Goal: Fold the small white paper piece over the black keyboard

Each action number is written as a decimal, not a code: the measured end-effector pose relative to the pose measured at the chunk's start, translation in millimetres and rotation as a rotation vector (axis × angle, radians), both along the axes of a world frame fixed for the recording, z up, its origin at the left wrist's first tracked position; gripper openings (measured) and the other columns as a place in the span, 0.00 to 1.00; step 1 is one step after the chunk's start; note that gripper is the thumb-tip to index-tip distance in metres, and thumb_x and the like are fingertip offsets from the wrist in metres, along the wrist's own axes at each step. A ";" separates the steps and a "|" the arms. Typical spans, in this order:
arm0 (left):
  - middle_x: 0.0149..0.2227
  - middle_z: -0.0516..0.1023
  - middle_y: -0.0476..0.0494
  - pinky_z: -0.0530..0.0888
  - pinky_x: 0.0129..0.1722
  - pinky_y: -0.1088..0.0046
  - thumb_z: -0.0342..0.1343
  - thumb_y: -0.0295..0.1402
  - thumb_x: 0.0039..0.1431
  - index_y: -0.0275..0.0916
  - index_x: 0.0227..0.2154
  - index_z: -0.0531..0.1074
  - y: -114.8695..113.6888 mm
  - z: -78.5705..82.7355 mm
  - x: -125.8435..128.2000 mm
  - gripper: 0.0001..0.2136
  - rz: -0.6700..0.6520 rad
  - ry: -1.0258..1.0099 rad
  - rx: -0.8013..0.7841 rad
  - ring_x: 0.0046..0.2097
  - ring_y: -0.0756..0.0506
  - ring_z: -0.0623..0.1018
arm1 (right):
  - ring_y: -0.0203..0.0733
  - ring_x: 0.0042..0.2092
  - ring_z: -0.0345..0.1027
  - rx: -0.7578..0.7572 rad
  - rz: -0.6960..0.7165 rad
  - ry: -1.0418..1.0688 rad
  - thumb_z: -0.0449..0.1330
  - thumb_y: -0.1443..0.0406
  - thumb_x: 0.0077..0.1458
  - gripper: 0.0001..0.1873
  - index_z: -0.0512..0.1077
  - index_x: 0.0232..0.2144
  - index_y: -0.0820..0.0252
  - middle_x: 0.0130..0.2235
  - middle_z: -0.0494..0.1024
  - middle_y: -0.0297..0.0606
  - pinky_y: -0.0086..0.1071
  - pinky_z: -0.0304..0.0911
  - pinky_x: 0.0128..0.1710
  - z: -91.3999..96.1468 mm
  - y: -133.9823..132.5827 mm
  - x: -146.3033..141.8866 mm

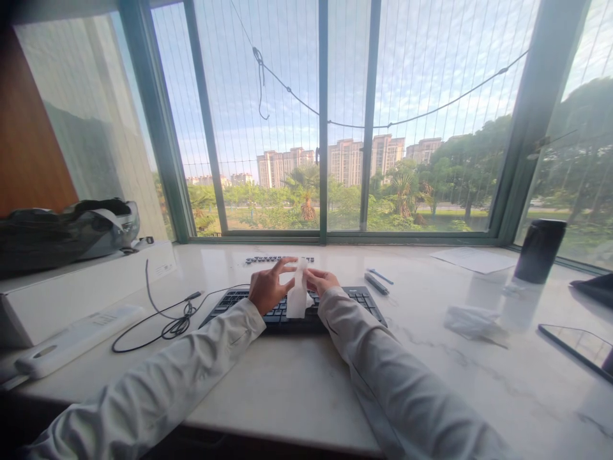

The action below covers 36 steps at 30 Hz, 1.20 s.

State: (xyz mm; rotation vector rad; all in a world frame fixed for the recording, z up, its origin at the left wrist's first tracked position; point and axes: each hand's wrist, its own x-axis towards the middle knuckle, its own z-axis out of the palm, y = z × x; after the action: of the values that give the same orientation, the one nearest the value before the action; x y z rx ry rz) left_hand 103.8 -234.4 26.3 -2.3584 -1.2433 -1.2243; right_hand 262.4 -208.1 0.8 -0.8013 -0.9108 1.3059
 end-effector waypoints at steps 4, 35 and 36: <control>0.41 0.80 0.57 0.70 0.32 0.77 0.56 0.38 0.56 0.51 0.52 0.63 -0.1 0.3 -0.7 0.20 -0.035 -0.020 0.026 0.32 0.50 0.79 | 0.35 0.28 0.73 0.007 0.062 0.033 0.72 0.65 0.33 0.13 0.77 0.26 0.62 0.26 0.79 0.35 0.25 0.68 0.31 1.5 -3.7 -1.0; 0.42 0.80 0.52 0.70 0.30 0.78 0.54 0.44 0.57 0.49 0.52 0.64 -5.6 2.0 1.9 0.20 -0.075 -0.034 0.045 0.32 0.51 0.79 | 0.39 0.29 0.74 0.050 0.042 0.013 0.70 0.67 0.37 0.13 0.77 0.30 0.62 0.28 0.80 0.37 0.29 0.68 0.31 0.6 -4.9 1.5; 0.42 0.80 0.52 0.70 0.29 0.78 0.54 0.44 0.57 0.49 0.52 0.64 -5.6 1.7 2.1 0.20 -0.077 -0.031 0.045 0.32 0.50 0.79 | 0.38 0.28 0.73 0.042 0.035 0.015 0.70 0.68 0.36 0.13 0.77 0.30 0.62 0.27 0.80 0.37 0.29 0.68 0.30 0.7 -4.4 2.1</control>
State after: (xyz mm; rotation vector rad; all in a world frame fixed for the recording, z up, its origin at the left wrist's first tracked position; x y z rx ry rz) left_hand 105.8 -240.0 28.0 -2.3848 -1.1316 -1.3026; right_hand 264.5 -212.6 1.6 -0.7449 -0.9412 1.3170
